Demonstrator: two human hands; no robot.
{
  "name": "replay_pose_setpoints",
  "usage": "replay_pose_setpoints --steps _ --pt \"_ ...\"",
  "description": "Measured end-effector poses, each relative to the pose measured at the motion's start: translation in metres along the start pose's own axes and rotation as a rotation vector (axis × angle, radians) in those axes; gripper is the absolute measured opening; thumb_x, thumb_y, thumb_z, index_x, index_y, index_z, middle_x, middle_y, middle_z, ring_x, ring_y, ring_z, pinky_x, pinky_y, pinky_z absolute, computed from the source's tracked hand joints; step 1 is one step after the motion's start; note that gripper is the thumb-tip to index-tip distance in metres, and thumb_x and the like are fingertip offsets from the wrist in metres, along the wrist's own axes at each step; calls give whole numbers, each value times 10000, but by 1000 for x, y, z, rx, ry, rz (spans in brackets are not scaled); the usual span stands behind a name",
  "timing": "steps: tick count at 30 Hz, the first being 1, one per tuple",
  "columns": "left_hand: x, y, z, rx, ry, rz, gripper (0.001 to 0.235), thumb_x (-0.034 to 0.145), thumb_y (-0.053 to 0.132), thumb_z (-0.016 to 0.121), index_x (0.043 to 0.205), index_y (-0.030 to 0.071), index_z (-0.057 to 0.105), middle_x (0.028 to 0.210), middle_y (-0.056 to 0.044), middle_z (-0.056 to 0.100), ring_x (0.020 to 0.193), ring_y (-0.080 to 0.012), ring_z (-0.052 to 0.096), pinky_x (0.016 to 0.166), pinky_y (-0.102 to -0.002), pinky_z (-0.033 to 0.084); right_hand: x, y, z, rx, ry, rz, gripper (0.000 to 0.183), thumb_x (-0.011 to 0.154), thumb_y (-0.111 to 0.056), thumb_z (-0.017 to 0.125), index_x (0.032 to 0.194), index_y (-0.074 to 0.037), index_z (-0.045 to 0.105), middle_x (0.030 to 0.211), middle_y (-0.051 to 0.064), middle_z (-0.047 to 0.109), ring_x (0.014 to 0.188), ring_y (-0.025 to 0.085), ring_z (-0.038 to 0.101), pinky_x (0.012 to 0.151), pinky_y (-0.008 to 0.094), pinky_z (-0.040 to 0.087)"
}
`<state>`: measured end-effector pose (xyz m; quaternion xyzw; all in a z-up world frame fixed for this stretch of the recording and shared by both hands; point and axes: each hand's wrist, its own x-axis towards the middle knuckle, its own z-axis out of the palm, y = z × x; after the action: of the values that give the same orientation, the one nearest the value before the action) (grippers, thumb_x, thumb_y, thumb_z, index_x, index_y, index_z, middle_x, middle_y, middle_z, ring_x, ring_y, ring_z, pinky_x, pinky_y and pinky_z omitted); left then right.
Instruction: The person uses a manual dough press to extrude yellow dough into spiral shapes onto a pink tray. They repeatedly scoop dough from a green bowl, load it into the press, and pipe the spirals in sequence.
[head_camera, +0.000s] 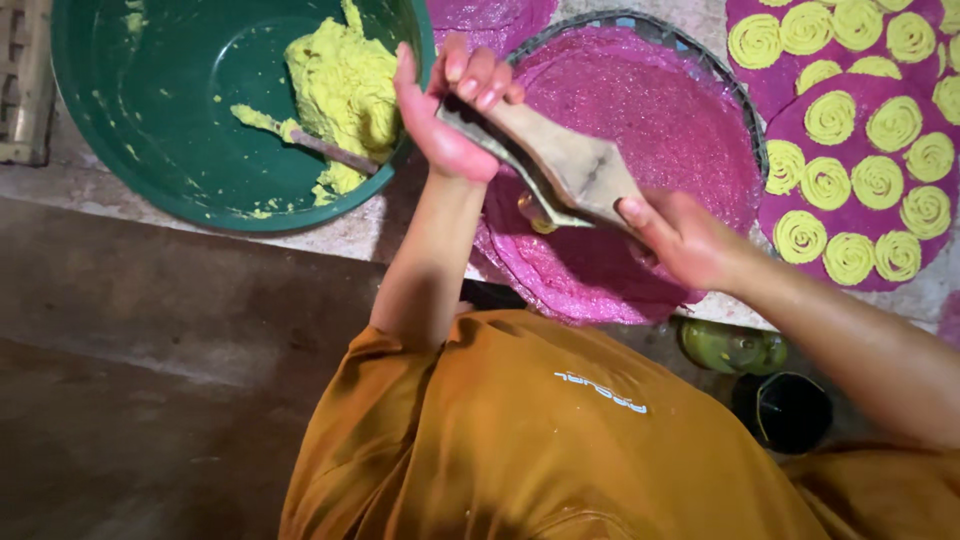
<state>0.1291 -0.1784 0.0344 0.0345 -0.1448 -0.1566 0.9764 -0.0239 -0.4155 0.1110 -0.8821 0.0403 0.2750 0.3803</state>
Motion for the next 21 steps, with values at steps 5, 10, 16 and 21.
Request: replay_pose_setpoints --steps 5,10,16,21 --pt "-25 -18 4 -13 133 -25 488 1043 607 361 833 177 458 718 33 452 720 -151 474 794 -374 438 -24 9 -1 78 -54 109 671 993 -599 358 903 -6 658 649 82 623 597 181 613 576 384 510" --pt "-14 -52 3 -35 170 -9 446 1034 560 370 818 178 453 720 40 445 716 -146 463 788 -376 417 -26 24 -24 -54 25 135 689 1013 -592 355 870 2 673 648 108 654 610 203 642 602 388 519" --pt "22 -38 -9 -42 109 -8 467 1014 579 377 800 172 456 678 41 425 662 -144 452 737 -381 433 3 22 -18 -78 143 28 614 1036 -551 376 955 -10 654 674 111 636 622 221 629 596 410 490" --pt "14 0 -5 43 87 19 461 1017 573 381 802 170 450 671 39 421 647 -145 447 723 -382 443 14 0 4 -11 85 -29 585 1041 -521 375 955 -4 635 617 89 587 572 216 596 559 404 469"
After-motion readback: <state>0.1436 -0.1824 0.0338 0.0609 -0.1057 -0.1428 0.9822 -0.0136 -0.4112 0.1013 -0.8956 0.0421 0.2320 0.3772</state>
